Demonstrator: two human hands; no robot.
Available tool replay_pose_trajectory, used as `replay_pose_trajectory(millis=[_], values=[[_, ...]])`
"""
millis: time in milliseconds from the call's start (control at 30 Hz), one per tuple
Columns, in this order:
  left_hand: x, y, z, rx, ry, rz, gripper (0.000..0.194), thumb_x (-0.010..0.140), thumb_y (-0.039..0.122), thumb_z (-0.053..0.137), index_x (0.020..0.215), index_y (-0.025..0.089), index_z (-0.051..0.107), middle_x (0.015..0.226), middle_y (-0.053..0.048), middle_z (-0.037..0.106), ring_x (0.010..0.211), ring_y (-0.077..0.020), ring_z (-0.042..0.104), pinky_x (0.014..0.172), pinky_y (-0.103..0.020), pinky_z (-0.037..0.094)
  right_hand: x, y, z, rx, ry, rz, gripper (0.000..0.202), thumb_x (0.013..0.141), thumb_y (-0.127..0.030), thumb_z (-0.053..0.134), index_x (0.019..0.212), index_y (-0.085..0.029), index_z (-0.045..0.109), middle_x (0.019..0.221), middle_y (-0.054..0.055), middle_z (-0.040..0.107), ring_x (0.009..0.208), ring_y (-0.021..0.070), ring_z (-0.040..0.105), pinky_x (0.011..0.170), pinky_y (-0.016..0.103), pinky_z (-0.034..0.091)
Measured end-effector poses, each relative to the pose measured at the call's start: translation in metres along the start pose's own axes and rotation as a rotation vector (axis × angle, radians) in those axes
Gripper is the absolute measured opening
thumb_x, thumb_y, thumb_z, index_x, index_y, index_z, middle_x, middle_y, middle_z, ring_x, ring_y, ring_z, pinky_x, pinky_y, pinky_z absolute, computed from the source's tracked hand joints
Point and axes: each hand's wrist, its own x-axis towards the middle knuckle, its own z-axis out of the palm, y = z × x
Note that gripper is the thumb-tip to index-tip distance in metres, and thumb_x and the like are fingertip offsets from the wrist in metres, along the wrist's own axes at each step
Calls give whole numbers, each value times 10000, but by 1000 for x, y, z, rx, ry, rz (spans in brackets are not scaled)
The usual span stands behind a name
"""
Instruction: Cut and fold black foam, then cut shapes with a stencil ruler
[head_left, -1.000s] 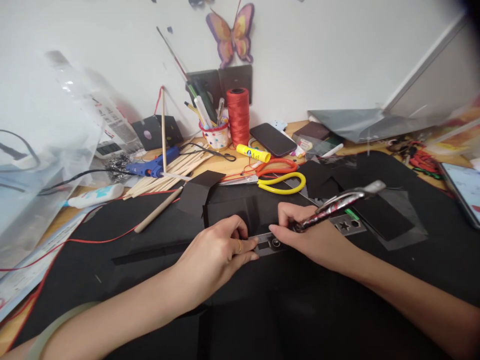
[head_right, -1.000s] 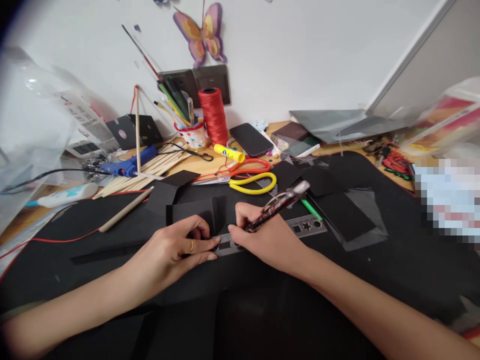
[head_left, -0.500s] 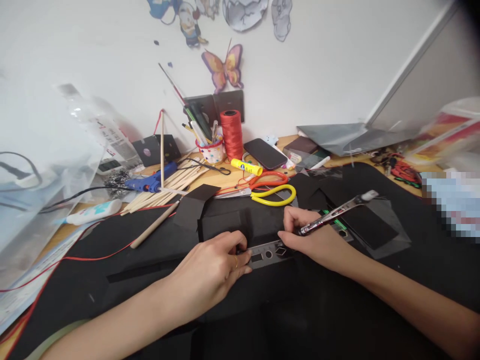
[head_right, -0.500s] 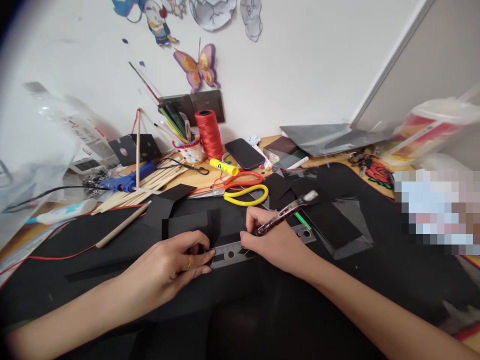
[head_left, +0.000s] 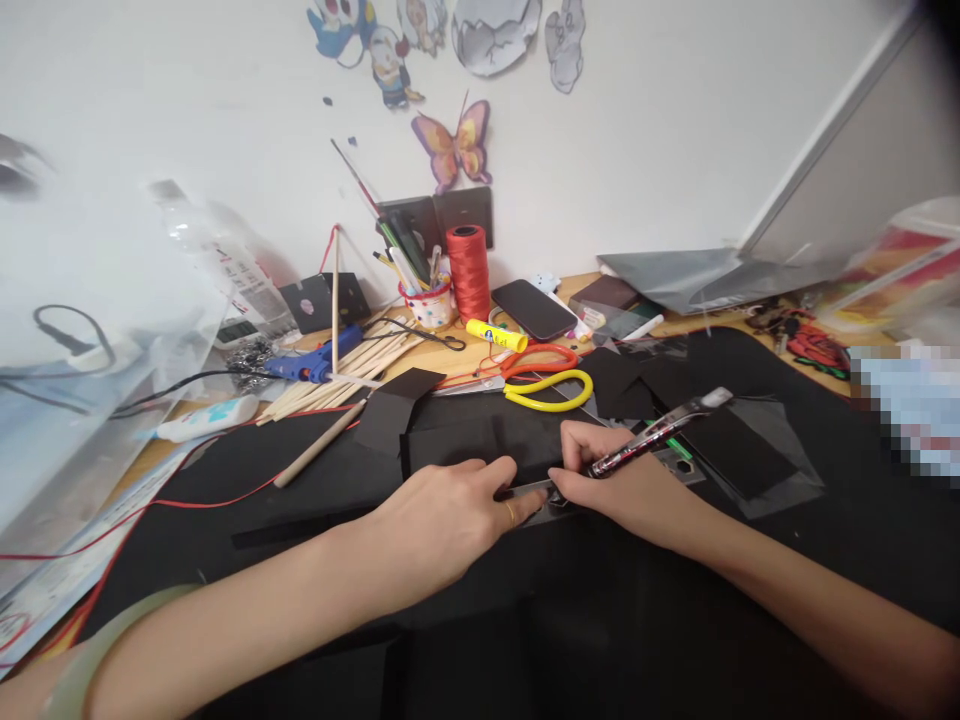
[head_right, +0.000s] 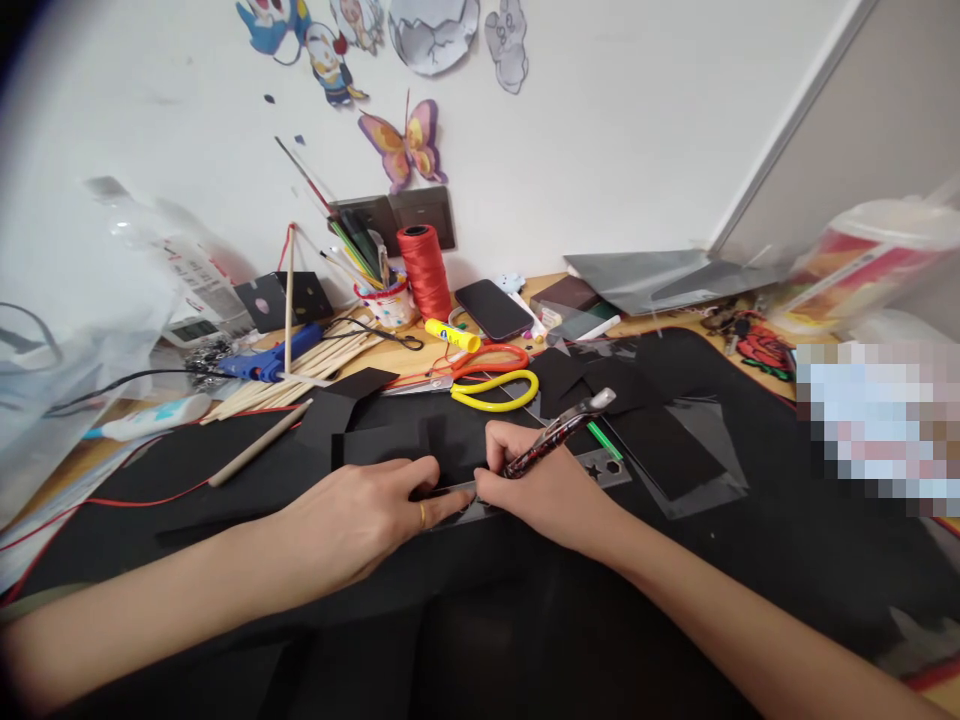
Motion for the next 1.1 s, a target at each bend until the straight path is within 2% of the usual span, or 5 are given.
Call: replay_pose_trajectory(millis=[233,400,567,800,1100], values=[[11,7,-7,88,-35,62,289,865,140,370,1120,147,506,903,-40,512,681,-159,473,473,-263,394,-1,1,4,-63,42,-26,232,694,-146,503,569,-202,316,519,-79,327,487,75,313,452,215,238],[18,8,-3,70,-30,60,259,908,137,322,938,150,578,858,-19,554,688,-156,460,454,-285,347,-3,-2,5,-148,125,-37,236,651,-99,464,559,-203,273,502,-76,297,480,77,292,458,226,219],[14,8,0,-23,31,55,229,871,147,362,937,138,581,935,-29,554,743,-173,451,526,-298,402,-5,-4,5,-196,141,-51,233,639,-93,456,562,-206,268,499,-75,294,477,79,298,466,226,227],[12,1,7,-144,110,45,317,918,336,340,1044,151,565,1076,-52,535,851,-190,456,685,-322,464,-1,-4,-3,-225,43,-83,216,664,-137,482,567,-202,301,503,-76,336,480,76,327,462,219,235],[10,2,9,-141,130,50,314,924,271,313,1071,159,566,1095,-65,539,850,-178,474,678,-310,476,-4,-7,-11,-251,2,-102,221,640,-115,483,562,-196,293,496,-80,332,471,68,310,458,220,219]])
